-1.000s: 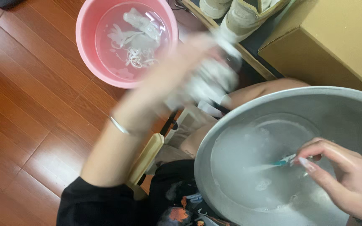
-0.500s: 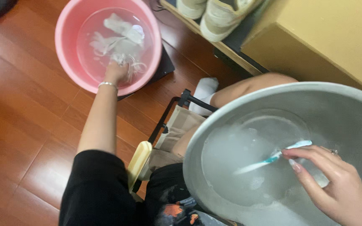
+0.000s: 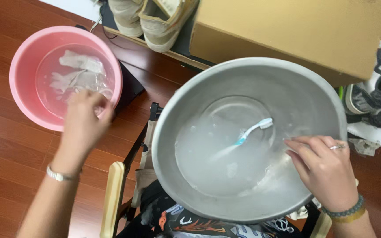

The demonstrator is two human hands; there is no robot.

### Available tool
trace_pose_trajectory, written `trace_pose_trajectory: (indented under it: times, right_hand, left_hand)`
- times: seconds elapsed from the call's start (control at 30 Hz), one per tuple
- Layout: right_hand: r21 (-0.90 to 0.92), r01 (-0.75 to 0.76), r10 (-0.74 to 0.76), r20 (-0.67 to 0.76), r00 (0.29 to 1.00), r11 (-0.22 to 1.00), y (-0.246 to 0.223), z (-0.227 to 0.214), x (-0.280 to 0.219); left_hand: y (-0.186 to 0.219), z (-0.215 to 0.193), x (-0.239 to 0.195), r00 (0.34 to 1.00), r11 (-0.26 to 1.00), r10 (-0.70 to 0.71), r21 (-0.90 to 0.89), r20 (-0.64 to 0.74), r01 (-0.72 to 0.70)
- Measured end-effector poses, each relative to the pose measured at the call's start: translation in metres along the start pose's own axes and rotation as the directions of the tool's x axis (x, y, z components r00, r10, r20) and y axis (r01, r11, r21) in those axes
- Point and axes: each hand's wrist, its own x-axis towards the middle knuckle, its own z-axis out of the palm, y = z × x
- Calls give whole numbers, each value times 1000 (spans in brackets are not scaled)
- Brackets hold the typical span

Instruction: The person scrubs white shoe laces in a metal basin using a toothbrush and water. They rinse the laces, transfer them to a pink basin, and then wipe a cardboard box with a cloth.

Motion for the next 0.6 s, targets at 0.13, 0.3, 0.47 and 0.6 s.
trace_pose_trajectory:
  times: [0.13, 0.3, 0.47, 0.6]
  right_hand:
    - [-92, -56, 52, -45, 998, 994, 17, 4, -21]
    - [110, -332, 348, -210, 914, 937, 31, 18, -42]
    - [322, -382, 471, -275, 838, 866, 46, 31, -54]
    - [331, -491, 551, -115, 827, 806, 57, 40, -55]
  left_hand:
    - [58, 8, -25, 976, 953, -26, -288, 216, 89]
    - [93, 2, -45, 929, 882, -92, -404, 359, 243]
    - [108, 10, -49, 969, 964, 70, -264, 239, -5]
    - [114, 18, -45, 969, 952, -32, -288, 246, 105]
